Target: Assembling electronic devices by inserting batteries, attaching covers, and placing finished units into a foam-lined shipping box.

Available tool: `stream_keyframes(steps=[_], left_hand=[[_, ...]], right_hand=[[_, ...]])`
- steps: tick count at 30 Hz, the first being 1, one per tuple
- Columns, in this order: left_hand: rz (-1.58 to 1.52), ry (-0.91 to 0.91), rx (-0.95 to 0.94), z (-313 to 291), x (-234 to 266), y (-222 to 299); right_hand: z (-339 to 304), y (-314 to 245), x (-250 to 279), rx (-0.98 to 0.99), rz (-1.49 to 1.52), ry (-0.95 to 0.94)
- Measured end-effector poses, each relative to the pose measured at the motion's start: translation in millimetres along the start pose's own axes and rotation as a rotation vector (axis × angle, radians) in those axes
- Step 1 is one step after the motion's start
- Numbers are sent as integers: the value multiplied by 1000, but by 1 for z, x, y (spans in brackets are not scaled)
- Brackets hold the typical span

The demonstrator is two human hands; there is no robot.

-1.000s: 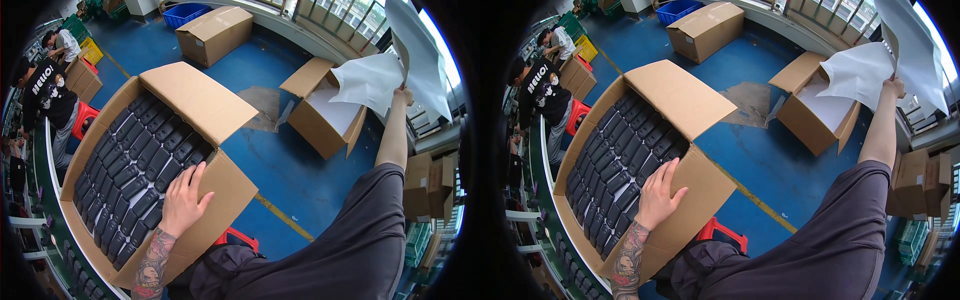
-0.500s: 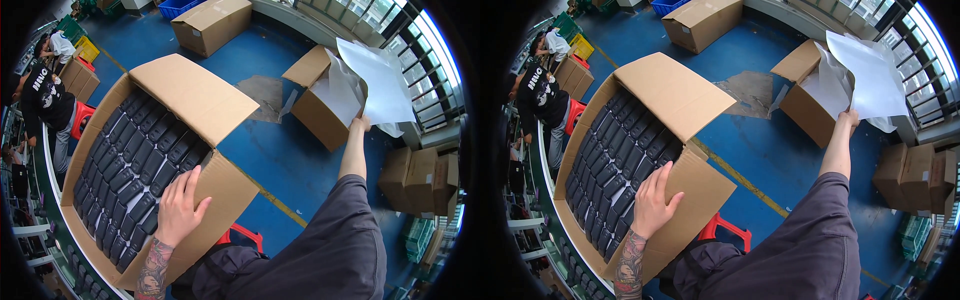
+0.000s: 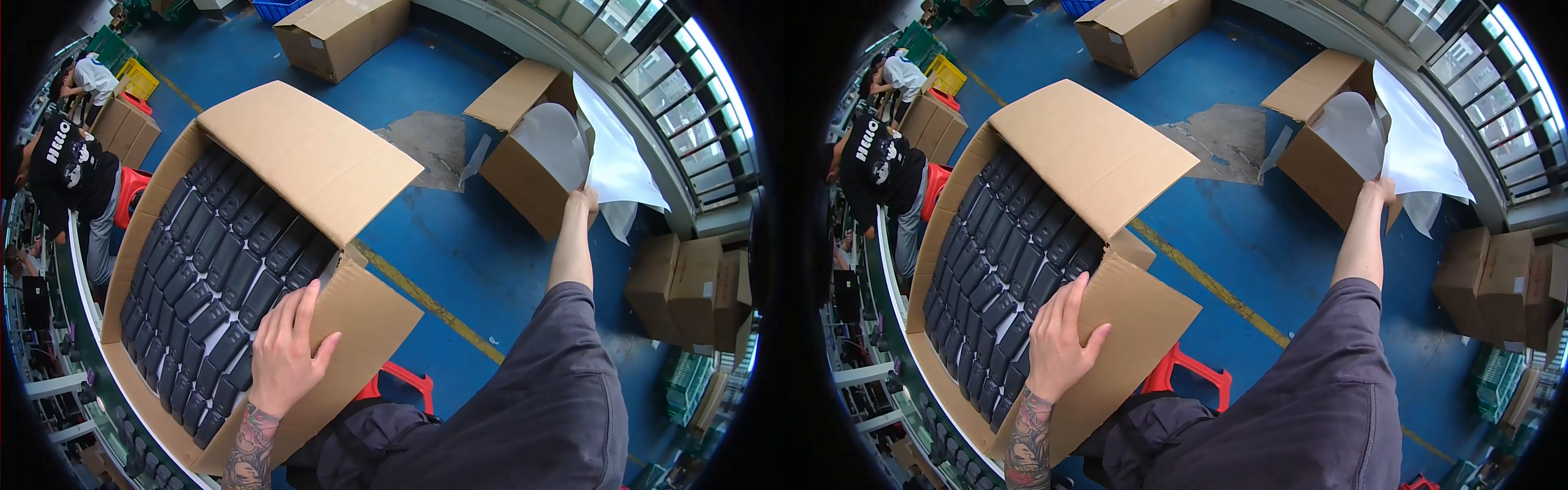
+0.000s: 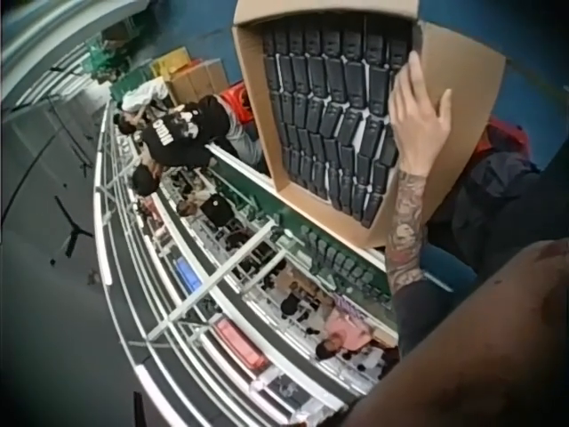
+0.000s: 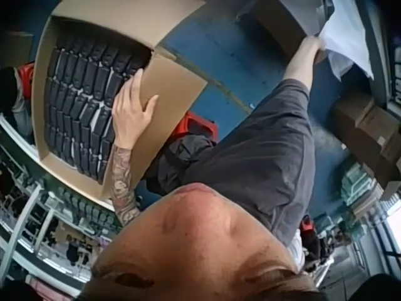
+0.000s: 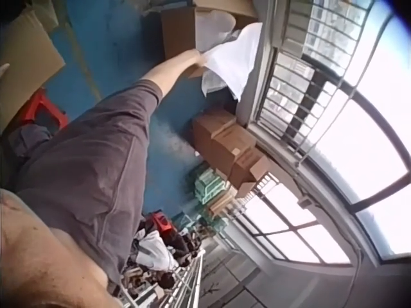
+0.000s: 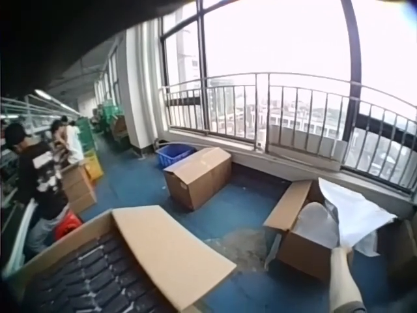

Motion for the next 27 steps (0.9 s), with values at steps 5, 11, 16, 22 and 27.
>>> stream_keyframes(steps=[5, 11, 16, 22, 27], left_hand=[[27, -24, 24, -2, 6, 2], [-7, -8, 17, -4, 8, 4], [18, -14, 41, -1, 7, 8], [-59, 27, -30, 5, 9, 16], [50, -45, 75, -3, 10, 11]], right_hand=[[16, 33, -24, -27, 13, 93], [73, 45, -79, -376, 104, -808], [0, 135, -12, -580, -333, -668], [79, 83, 16, -124, -567, -706], [2, 137, 50, -134, -845, -785]])
Point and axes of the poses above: each hand's wrist, its own z-axis towards the middle knuckle, its own x-axis out of the back of the hand, y = z × x, the point moved 2 cm from there along z, towards the middle knuckle, and after that the axes turned 4 degrees about -y, right-handed, at the moved point
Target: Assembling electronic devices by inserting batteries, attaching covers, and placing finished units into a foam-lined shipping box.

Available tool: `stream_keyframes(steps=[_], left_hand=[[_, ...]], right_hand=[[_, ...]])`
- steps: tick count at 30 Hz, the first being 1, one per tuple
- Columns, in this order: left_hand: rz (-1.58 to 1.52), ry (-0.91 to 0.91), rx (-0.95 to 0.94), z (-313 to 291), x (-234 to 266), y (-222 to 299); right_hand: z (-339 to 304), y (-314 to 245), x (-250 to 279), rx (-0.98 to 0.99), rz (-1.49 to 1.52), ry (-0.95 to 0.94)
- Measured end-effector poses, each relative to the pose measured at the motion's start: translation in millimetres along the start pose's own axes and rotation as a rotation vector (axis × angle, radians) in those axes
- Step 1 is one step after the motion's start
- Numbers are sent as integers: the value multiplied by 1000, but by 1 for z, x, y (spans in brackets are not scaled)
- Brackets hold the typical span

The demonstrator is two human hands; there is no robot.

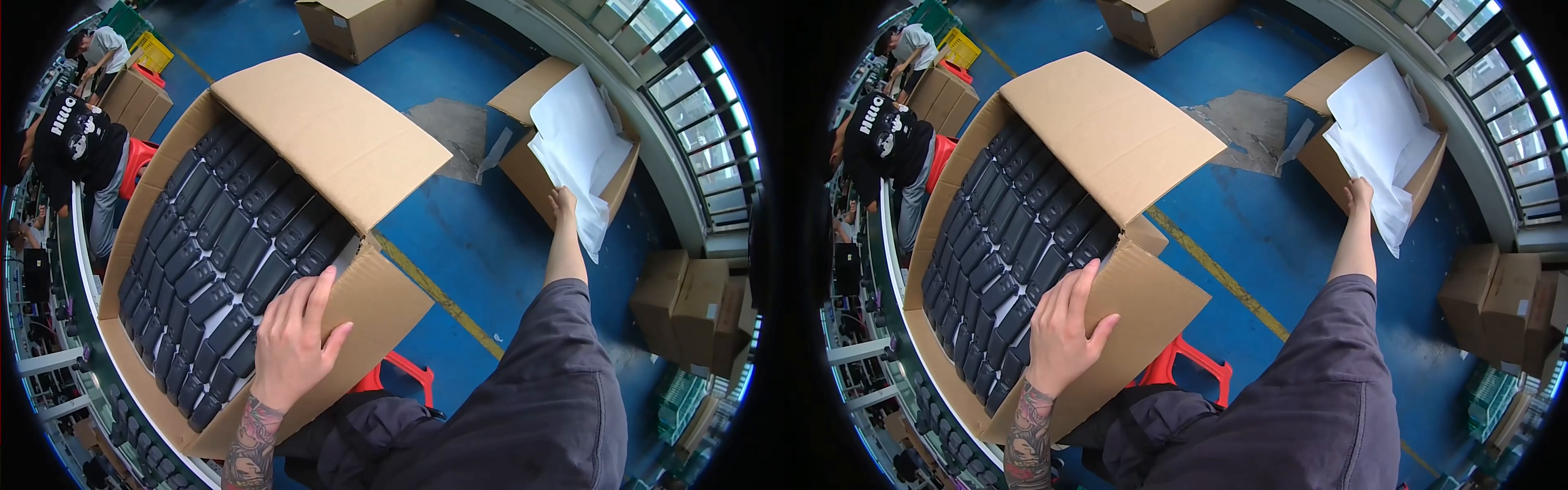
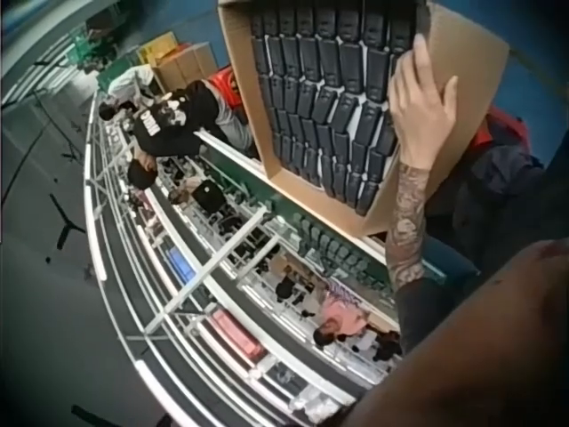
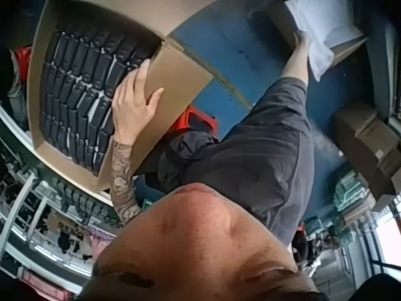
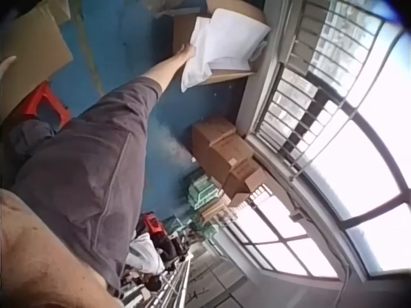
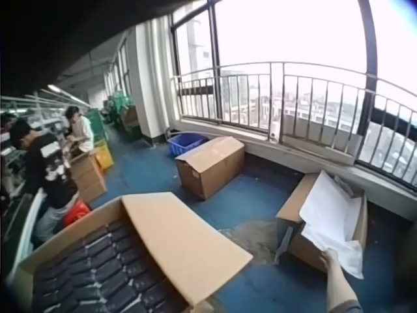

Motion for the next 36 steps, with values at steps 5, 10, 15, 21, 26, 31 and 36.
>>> stream_keyframes(steps=[5, 10, 15, 21, 26, 31, 36], left_hand=[[-72, 37, -69, 3, -3, 6], [48, -33, 13, -8, 10, 4], [-33, 44, -54, 3, 1, 7], [-26, 59, -74, 7, -3, 9], [-42, 83, -68, 9, -8, 4], [-18, 102, -70, 12, -9, 9], [-35, 101, -65, 16, -24, 7]], right_hand=[[69, -73, 85, -63, -374, -52], [-7, -215, 6, 471, -338, -117], [26, -217, 42, 630, -1047, -7], [-34, -10, 4, 63, -1285, -569], [-108, 81, 7, -24, -1499, -883], [-185, 113, -18, 186, -1646, -1102], [-224, 76, -49, 216, -1284, -1041]])
Point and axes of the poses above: each hand's wrist, its own z-axis towards the middle knuckle, its own x-axis out of the back of the hand, y = z × x, the point moved 2 cm from there along z, towards the middle knuckle, and after that the axes turned 4 degrees about -y, right-handed, at the moved point
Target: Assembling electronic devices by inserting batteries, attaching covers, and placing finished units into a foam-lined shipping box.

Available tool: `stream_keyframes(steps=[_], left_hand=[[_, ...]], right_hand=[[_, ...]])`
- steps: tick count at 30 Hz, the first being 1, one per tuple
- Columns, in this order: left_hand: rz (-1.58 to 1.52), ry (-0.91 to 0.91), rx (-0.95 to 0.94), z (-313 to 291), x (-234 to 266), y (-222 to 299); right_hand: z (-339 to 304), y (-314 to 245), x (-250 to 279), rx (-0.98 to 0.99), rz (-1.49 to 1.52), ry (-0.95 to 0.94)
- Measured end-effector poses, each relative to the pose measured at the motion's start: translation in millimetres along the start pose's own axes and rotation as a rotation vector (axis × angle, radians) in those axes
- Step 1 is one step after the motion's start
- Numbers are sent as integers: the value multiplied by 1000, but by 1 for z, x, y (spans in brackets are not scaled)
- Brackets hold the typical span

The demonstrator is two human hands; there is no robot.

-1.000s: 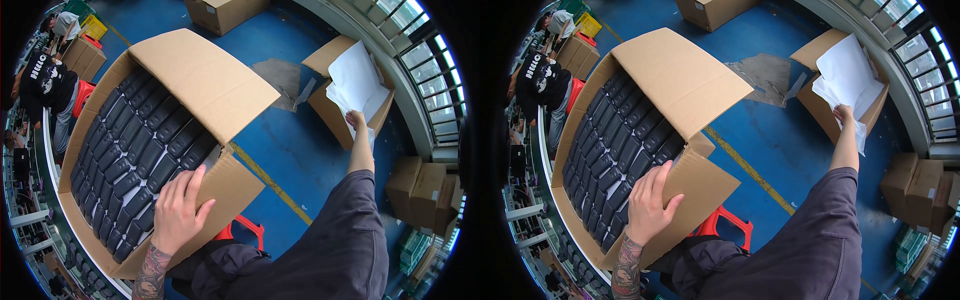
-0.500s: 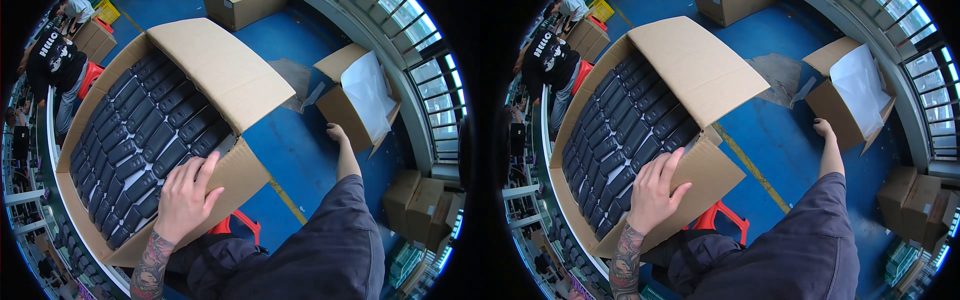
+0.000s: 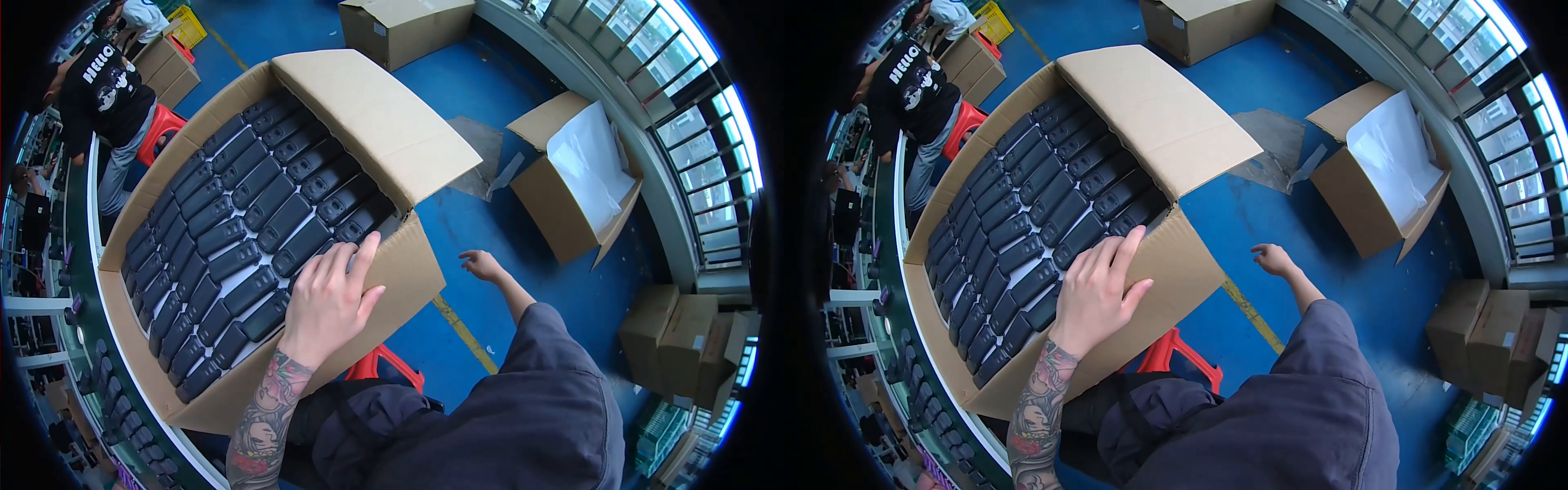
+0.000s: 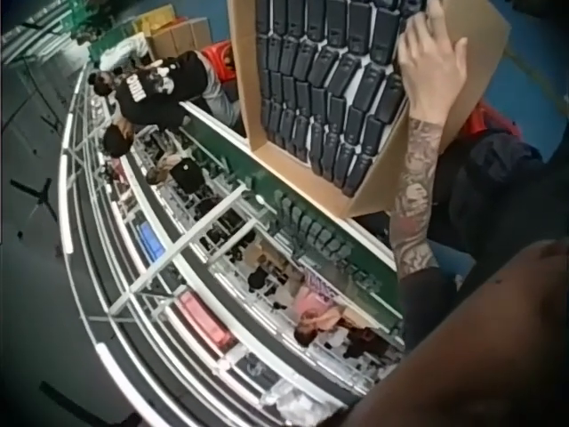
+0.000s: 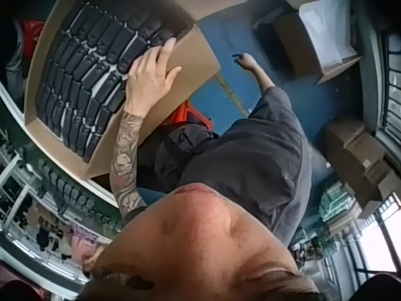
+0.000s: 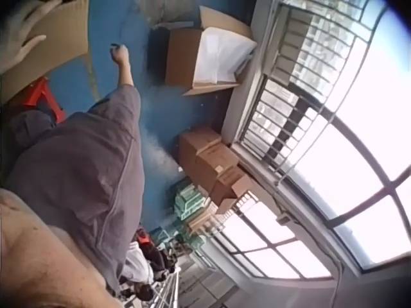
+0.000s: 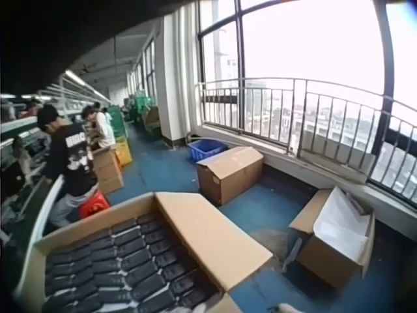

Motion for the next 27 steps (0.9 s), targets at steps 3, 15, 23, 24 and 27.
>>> stream_keyframes(steps=[3, 15, 23, 24, 27], left_hand=[[96, 134, -48, 6, -10, 2], [171, 355, 306, -126, 19, 15], [284, 633, 754, -281, 25, 67], [300, 700, 860, -305, 23, 79], [329, 843, 1114, -359, 5, 119]], right_hand=[[-7, -47, 51, 62, 358, 235], [-134, -284, 185, 1030, 601, 778], [-221, -491, -21, 1527, -33, -319], [-235, -506, -48, 1558, -92, -459], [-274, -532, -111, 1691, -295, -641]])
Point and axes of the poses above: each hand's wrist, its own z-axis towards the middle knuckle, its own x-axis out of the back of the hand, y = z × x, the point moved 2 cm from there along z, towards the middle knuckle, and after that the axes turned 4 degrees about -y, right-handed, at the moved point
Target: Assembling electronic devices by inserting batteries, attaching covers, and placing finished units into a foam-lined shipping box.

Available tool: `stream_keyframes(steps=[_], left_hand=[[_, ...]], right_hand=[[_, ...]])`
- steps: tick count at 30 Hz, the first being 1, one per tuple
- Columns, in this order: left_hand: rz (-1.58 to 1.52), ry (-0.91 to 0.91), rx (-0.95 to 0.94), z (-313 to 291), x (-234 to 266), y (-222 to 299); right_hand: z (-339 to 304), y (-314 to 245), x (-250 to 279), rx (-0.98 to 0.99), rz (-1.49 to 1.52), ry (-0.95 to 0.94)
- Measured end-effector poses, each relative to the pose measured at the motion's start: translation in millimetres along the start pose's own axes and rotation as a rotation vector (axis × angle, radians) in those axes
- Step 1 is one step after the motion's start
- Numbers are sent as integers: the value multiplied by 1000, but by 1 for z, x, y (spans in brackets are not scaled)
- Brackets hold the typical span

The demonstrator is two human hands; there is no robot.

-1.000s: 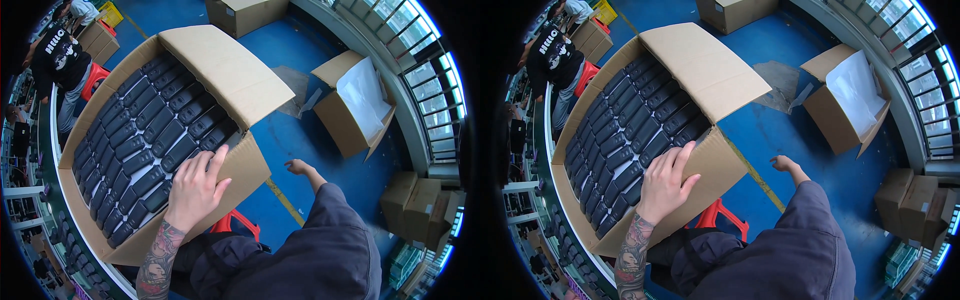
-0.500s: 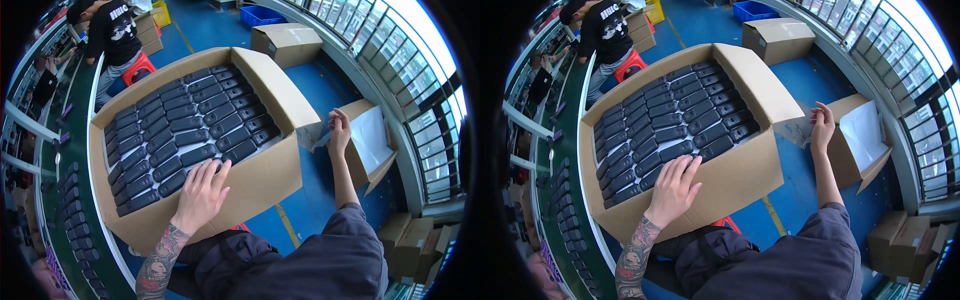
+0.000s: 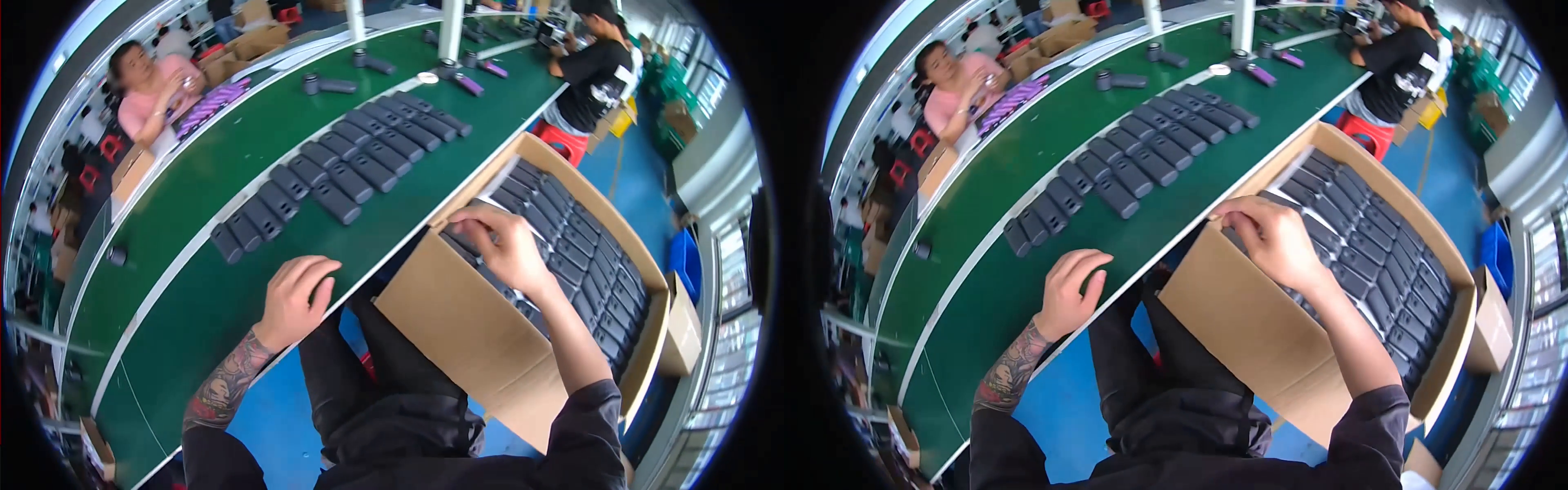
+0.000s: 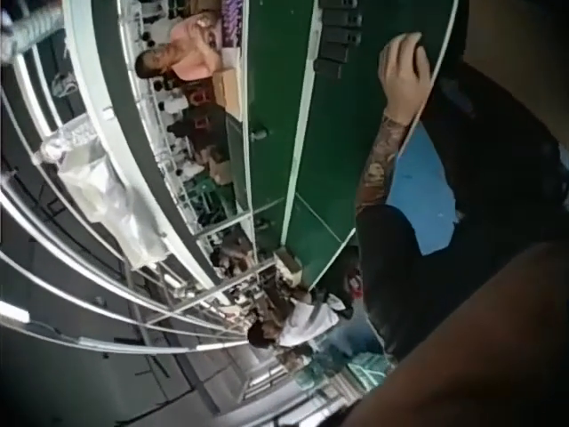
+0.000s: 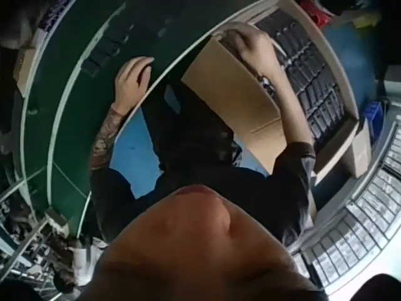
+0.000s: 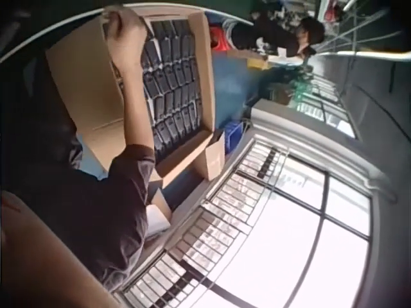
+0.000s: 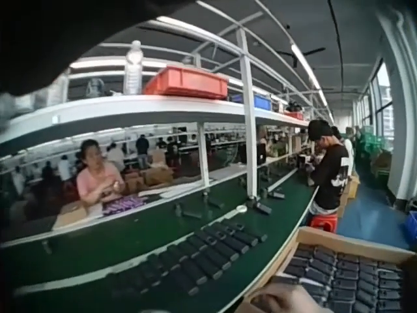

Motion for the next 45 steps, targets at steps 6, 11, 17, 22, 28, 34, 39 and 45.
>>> stream_keyframes(steps=[6, 11, 17, 22, 28, 34, 39, 45], left_hand=[[14, 371, 558, -92, 47, -38], [-304, 804, 899, -127, 54, -78], [-10, 975, 977, -134, 53, -136], [481, 1068, 1075, -140, 76, -221], [395, 1044, 1425, -122, 101, -295], [400, 944, 1602, -104, 136, -325], [363, 912, 1609, -99, 155, -324], [304, 921, 1431, -126, 150, -294]], right_hand=[[73, -55, -136, 598, -166, -170], [81, -91, -246, 773, -395, -74], [77, -79, -307, 784, -418, -208], [71, -74, -307, 819, -97, -260], [61, -63, -276, 822, -104, -363], [54, -65, -267, 763, -92, -370], [54, -70, -265, 793, -65, -361], [53, -74, -272, 767, 70, -346]])
Point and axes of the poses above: each hand's wrist, its own z-axis towards the middle knuckle, its own x-axis out of the back of the hand, y = z × x, the point moved 2 cm from there along z, towards the middle knuckle, and after that the axes turned 4 degrees about -y, right-handed, at the moved point
